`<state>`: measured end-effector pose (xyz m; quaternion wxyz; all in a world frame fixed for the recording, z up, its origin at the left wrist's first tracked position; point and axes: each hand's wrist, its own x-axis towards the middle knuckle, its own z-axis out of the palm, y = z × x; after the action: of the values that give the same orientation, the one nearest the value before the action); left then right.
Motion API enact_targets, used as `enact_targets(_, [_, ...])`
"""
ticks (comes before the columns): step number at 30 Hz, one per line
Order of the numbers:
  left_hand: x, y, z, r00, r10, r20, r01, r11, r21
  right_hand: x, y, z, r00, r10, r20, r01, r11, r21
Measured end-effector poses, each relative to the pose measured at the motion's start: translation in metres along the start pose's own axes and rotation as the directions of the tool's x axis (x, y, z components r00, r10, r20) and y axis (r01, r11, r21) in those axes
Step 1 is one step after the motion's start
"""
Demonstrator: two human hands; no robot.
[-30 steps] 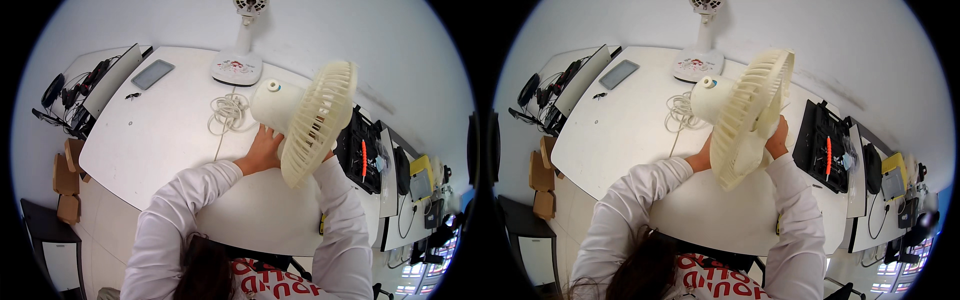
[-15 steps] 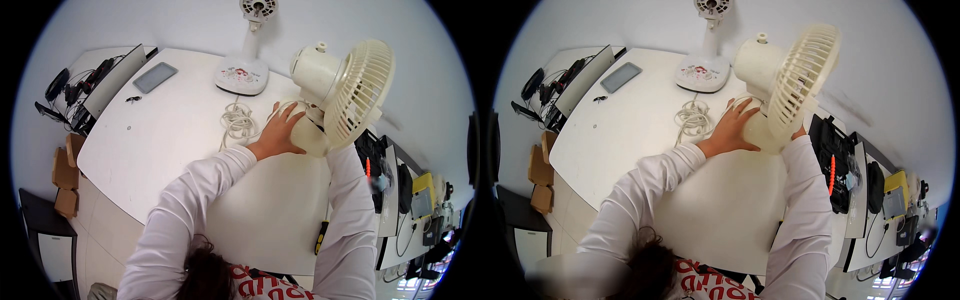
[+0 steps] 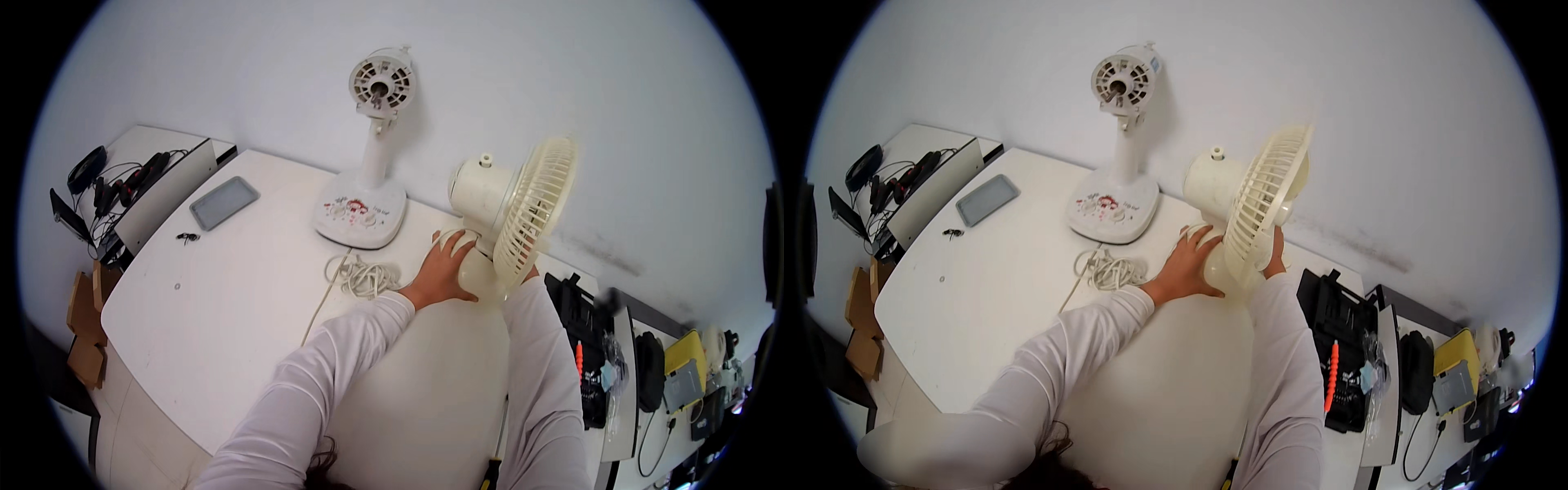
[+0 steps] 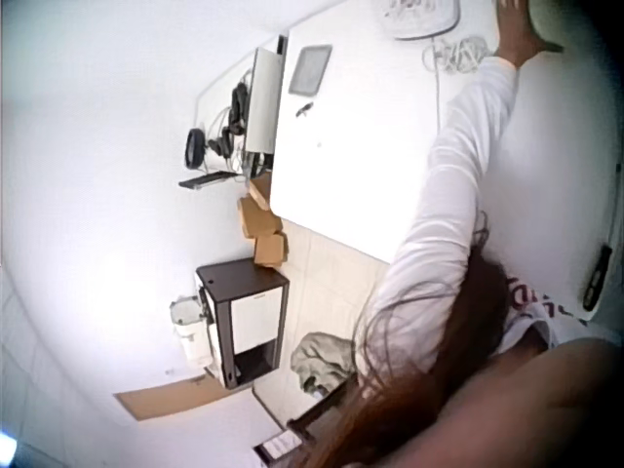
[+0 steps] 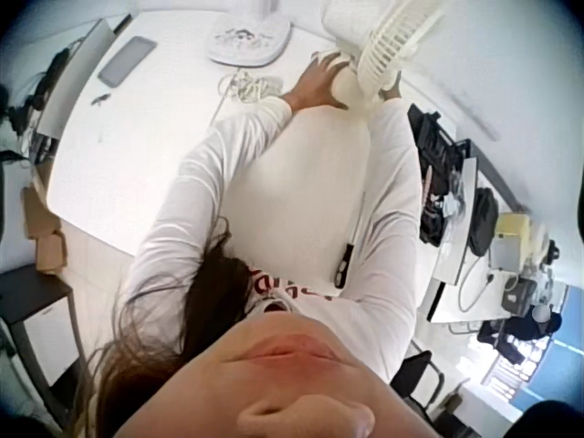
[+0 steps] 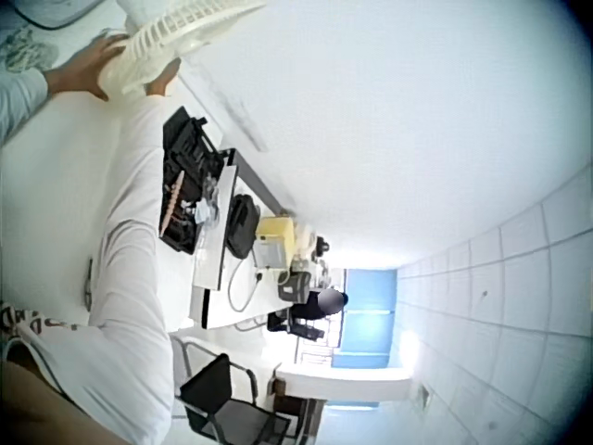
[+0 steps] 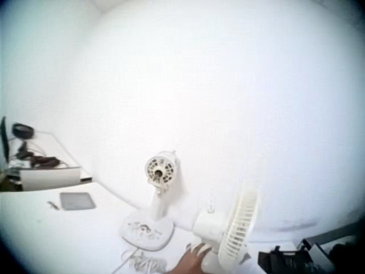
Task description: The person assembles a white table fan on a white desk. They attach the fan head to the stand, insert the fan blades, secure the front grille, and connect the power cord to the base.
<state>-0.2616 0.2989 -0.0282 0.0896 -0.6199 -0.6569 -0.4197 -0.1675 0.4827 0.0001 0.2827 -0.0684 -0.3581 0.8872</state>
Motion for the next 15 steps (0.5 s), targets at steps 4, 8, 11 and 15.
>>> enact_targets(4, [0.023, -0.016, 0.029, 1.0, -0.012, 0.0, 0.012, 1.0, 0.001, 0.023, -0.016, -0.013, 1.0, -0.013, 0.021, 0.014, 0.996, -0.082])
enact_targets(8, [0.029, -0.029, 0.046, 0.998, -0.067, -0.008, 0.067, 0.997, 0.04, 0.041, -0.014, -0.024, 0.997, -0.067, 0.041, 0.077, 0.935, -0.346])
enact_targets(11, [0.026, -0.022, 0.055, 0.996, -0.08, -0.027, 0.08, 0.996, -0.032, 0.034, -0.022, -0.04, 0.985, -0.163, 0.058, 0.156, 0.69, -0.707])
enact_targets(15, [0.022, -0.019, 0.05, 0.998, -0.062, 0.013, 0.063, 0.995, -0.072, 0.011, -0.023, -0.05, 0.962, -0.229, 0.151, 0.203, 0.221, -0.954])
